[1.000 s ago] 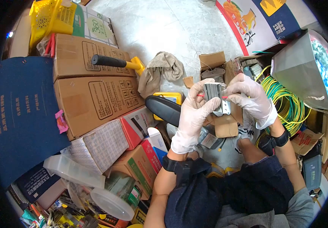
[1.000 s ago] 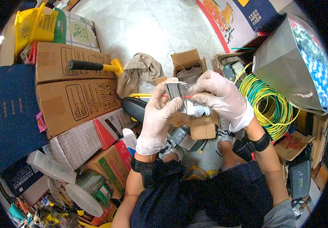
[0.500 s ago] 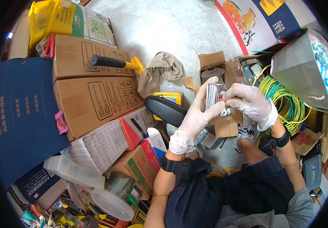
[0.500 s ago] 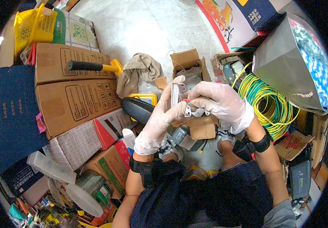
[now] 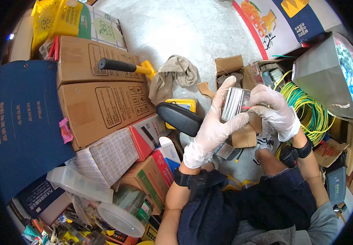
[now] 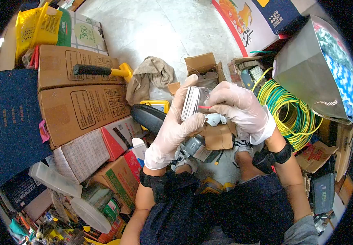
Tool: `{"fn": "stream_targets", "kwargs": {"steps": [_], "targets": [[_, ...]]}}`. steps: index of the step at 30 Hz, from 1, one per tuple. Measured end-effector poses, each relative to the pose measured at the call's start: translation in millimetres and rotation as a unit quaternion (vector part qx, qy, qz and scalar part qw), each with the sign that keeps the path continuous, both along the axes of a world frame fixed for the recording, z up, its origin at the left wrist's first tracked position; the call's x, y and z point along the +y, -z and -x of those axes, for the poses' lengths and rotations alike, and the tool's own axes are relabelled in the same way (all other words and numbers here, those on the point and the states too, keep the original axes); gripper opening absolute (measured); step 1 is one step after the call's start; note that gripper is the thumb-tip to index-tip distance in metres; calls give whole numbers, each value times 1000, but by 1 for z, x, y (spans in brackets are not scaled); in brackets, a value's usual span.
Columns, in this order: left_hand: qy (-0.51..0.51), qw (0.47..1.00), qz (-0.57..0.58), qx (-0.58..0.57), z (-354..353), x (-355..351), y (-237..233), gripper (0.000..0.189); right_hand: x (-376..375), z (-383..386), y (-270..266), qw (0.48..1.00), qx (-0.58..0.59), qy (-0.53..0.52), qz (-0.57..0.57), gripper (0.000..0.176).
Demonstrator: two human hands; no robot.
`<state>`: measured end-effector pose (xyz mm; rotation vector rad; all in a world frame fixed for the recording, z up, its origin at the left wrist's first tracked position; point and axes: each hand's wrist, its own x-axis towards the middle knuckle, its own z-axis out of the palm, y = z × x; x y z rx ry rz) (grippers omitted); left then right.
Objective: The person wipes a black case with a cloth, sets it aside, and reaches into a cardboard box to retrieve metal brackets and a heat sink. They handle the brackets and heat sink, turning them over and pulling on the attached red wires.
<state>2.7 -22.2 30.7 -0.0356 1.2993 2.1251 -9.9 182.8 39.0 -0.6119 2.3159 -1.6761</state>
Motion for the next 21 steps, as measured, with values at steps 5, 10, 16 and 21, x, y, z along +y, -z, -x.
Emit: {"fn": "stream_targets", "kwargs": {"steps": [5, 10, 16, 21], "targets": [[-25, 999, 14, 31, 0, 3, -10, 97, 1, -1, 1, 998, 54, 11, 1, 12], [-39, 995, 78, 49, -2, 4, -19, 96, 0, -2, 0, 998, 47, 25, 24, 12], [-14, 996, 87, -18, -5, 4, -3, 85, -2, -1, 0, 995, 89, 34, -2, 15], [-58, 998, 10, -28, -7, 7, 1, 85, -1, -2, -1, 995, 94, 35, -4, 16]]}}
